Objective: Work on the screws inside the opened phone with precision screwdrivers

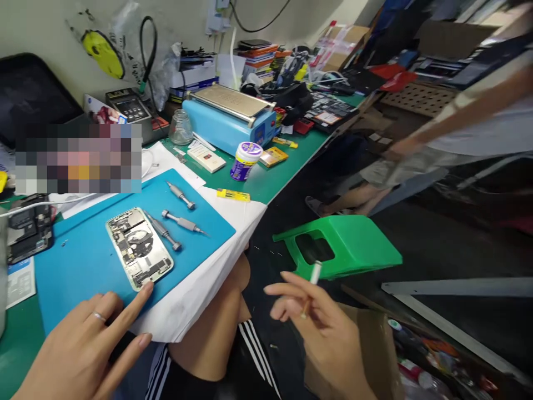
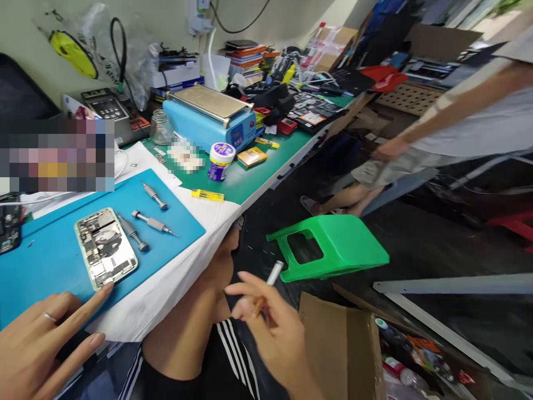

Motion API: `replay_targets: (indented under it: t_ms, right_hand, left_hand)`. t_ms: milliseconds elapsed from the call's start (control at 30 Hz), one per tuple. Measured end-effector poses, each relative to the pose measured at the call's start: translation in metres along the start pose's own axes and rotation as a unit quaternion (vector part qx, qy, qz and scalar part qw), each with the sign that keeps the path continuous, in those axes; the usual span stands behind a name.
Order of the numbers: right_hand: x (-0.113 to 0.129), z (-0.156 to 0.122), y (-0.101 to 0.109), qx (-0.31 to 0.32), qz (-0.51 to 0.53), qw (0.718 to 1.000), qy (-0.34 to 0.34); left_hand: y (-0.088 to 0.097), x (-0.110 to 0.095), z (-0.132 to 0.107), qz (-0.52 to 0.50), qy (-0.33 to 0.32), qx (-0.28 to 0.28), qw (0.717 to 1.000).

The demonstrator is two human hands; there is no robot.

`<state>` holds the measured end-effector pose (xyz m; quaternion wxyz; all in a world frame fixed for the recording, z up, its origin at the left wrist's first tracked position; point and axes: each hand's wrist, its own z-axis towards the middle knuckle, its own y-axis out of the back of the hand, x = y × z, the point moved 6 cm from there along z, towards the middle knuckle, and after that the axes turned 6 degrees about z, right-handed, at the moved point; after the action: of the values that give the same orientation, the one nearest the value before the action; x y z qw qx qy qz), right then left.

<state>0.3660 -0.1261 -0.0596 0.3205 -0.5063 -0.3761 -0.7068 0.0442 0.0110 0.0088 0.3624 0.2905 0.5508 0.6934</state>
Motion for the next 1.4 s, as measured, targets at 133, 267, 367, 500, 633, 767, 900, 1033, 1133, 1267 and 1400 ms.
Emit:
replay_targets:
  t_ms: [133,267,367,500,633,767,900,1033,1133,1267,1400]
  right_hand:
    - [-0.061,-0.016,0.025,-0.105,-0.001,0.986,-0.129]
    - [-0.125,-0.049,0.045,-0.139,-0.007,0.959,-0.246]
    - [-0.154,-0.062,0.052,-0.152,-0.006,0.947,-0.283]
    - [-0.173,-0.066,0.058,-0.158,-0.003,0.941,-0.298]
    - [-0.183,-0.063,0.056,-0.153,0.012,0.939,-0.308]
    - [-0.175,-0.048,0.041,-0.128,0.027,0.946,-0.298]
    - [-0.125,-0.014,0.019,-0.099,0.001,0.973,-0.206]
    - [-0.025,0.035,-0.009,-0.050,-0.094,0.994,0.018]
    - [0.045,0.069,-0.047,0.048,-0.180,0.970,0.158]
    - [0.096,0.107,-0.102,0.144,-0.248,0.915,0.283]
    - [0.093,0.131,-0.146,0.242,-0.320,0.873,0.277]
  left_hand:
    - [0.003,-0.007,0.001,-0.005,-0.019,0.000,1.000]
    - [0.001,-0.008,0.000,-0.024,-0.009,0.022,0.999]
    - [0.000,-0.010,-0.001,-0.035,-0.014,0.022,0.999]
    - [-0.001,-0.010,-0.001,-0.039,-0.008,0.026,0.999]
    - [-0.001,-0.012,0.002,-0.024,0.000,0.024,0.999]
    - [-0.002,-0.013,0.007,-0.004,0.016,0.042,0.999]
    - [-0.002,-0.015,0.010,0.009,0.022,0.061,0.998]
    - [-0.001,-0.015,0.011,0.013,0.014,0.058,0.998]
    - [-0.003,-0.014,0.011,0.016,0.014,0.052,0.998]
    - [-0.005,-0.013,0.010,0.018,0.014,0.032,0.999]
    - [-0.004,-0.014,0.010,0.015,0.013,0.013,1.000]
